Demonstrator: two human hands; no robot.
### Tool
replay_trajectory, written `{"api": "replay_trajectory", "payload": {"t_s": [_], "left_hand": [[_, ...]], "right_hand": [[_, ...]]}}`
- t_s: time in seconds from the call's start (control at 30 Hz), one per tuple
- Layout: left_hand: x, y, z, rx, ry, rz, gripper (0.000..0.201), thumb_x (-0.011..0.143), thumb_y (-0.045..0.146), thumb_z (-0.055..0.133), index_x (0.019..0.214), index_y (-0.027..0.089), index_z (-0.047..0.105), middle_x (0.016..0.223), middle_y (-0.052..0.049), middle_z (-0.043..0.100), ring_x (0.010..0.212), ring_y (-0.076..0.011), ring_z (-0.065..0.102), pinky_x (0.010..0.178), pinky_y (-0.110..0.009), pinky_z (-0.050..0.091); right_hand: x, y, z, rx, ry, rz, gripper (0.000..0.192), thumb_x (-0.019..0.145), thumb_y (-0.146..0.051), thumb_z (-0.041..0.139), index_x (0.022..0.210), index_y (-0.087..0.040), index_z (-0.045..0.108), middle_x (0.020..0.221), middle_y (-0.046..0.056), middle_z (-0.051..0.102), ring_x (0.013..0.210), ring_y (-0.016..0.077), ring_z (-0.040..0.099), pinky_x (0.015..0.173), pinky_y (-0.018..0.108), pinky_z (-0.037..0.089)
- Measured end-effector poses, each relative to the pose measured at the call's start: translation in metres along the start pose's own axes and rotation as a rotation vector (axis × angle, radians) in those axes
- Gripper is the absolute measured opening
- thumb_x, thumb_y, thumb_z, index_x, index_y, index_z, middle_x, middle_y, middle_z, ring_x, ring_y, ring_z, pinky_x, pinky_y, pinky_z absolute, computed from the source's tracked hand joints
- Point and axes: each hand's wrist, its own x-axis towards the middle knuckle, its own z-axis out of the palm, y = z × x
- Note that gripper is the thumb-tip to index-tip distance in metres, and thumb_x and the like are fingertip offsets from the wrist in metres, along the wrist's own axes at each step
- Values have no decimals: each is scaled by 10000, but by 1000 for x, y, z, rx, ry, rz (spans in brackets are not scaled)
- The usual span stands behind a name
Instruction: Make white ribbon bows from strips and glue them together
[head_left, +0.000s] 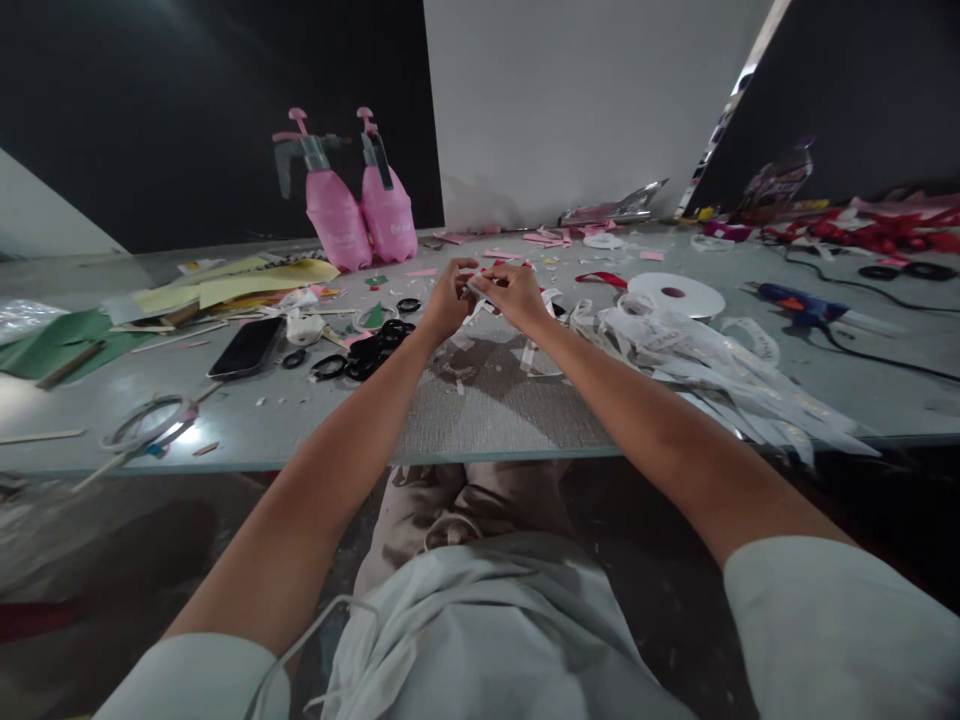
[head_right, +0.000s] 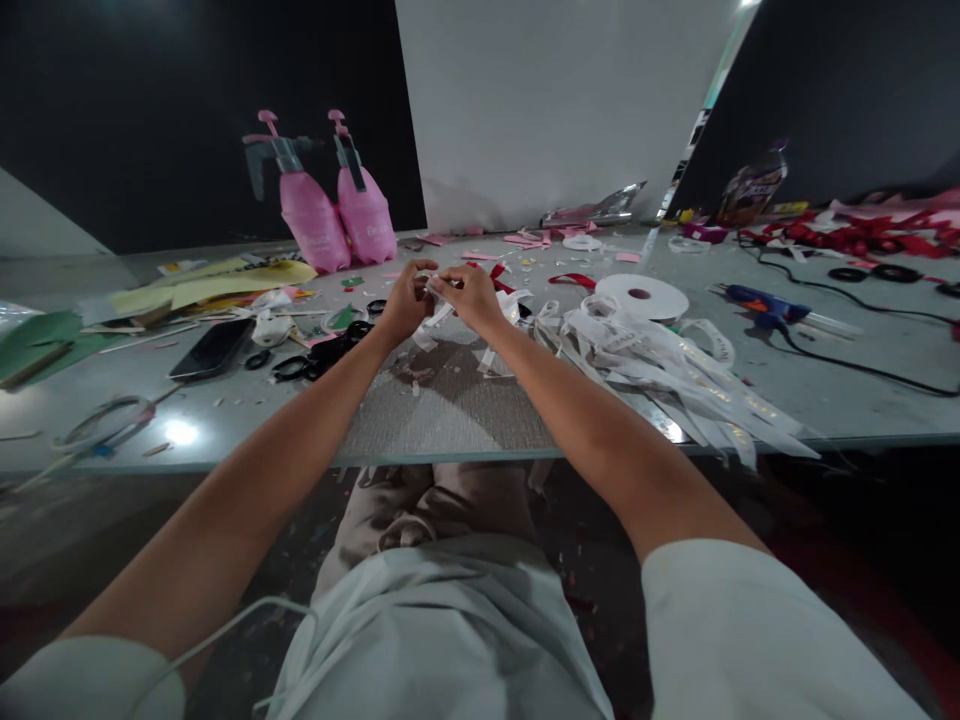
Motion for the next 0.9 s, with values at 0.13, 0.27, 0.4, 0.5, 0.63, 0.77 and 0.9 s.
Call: {"api": "replay_trajectory", "payload": {"t_s": [0.13, 0.27, 0.4, 0.5, 0.63, 0.77, 0.9], "left_hand": [[2, -3, 0, -9, 49, -9, 252, 761, 38, 679, 944, 207, 644, 688, 33, 614, 521, -77, 487, 522, -214, 352], [3, -3, -2, -24, 63, -48, 113, 808, 100, 689, 873, 186, 652, 661, 26, 625, 516, -76, 482, 538, -213, 374], [8, -6, -5, -98, 101, -117, 49, 849, 153, 669, 832, 186, 637, 611, 38, 580, 488, -76, 479, 534, -216, 387], [10, -6, -7, -184, 114, -163, 93, 851, 184, 678, 802, 190, 599, 613, 43, 554, 478, -74, 486, 518, -215, 396], [9, -1, -8, -287, 121, -155, 155, 844, 203, 706, 784, 185, 564, 705, 27, 601, 495, -54, 497, 508, -201, 404], [5, 2, -6, -283, 113, -180, 161, 868, 210, 697, 780, 189, 564, 696, 27, 596, 503, -59, 499, 502, -198, 413], [4, 1, -3, -243, 74, -177, 163, 869, 242, 735, 794, 199, 597, 643, 40, 564, 494, -62, 490, 487, -196, 399]], "right_hand": [[0, -10, 0, 49, 65, -18, 306, 823, -473, 772, 729, -190, 703, 749, 26, 653, 789, 161, 608, 665, 239, 478], [-3, -18, 1, 157, 61, 47, 346, 831, -539, 748, 765, -203, 701, 688, 2, 615, 708, 140, 589, 600, 224, 460], [-7, -20, 4, 208, -16, 90, 428, 801, -613, 762, 738, -199, 676, 582, -33, 508, 534, 94, 446, 461, 204, 370], [-7, -18, 4, 218, -24, 83, 430, 799, -613, 771, 739, -200, 666, 590, -36, 499, 514, 82, 411, 434, 202, 339], [-6, -14, 3, 216, 8, 97, 428, 830, -621, 748, 774, -205, 667, 610, -31, 499, 521, 88, 419, 431, 207, 330], [-4, -13, 1, 179, 39, 101, 428, 845, -623, 726, 770, -206, 662, 612, -21, 489, 559, 107, 454, 453, 214, 338], [-2, -13, 0, 111, 38, 49, 363, 837, -539, 731, 739, -197, 658, 627, -18, 513, 626, 119, 483, 499, 210, 348]]}}
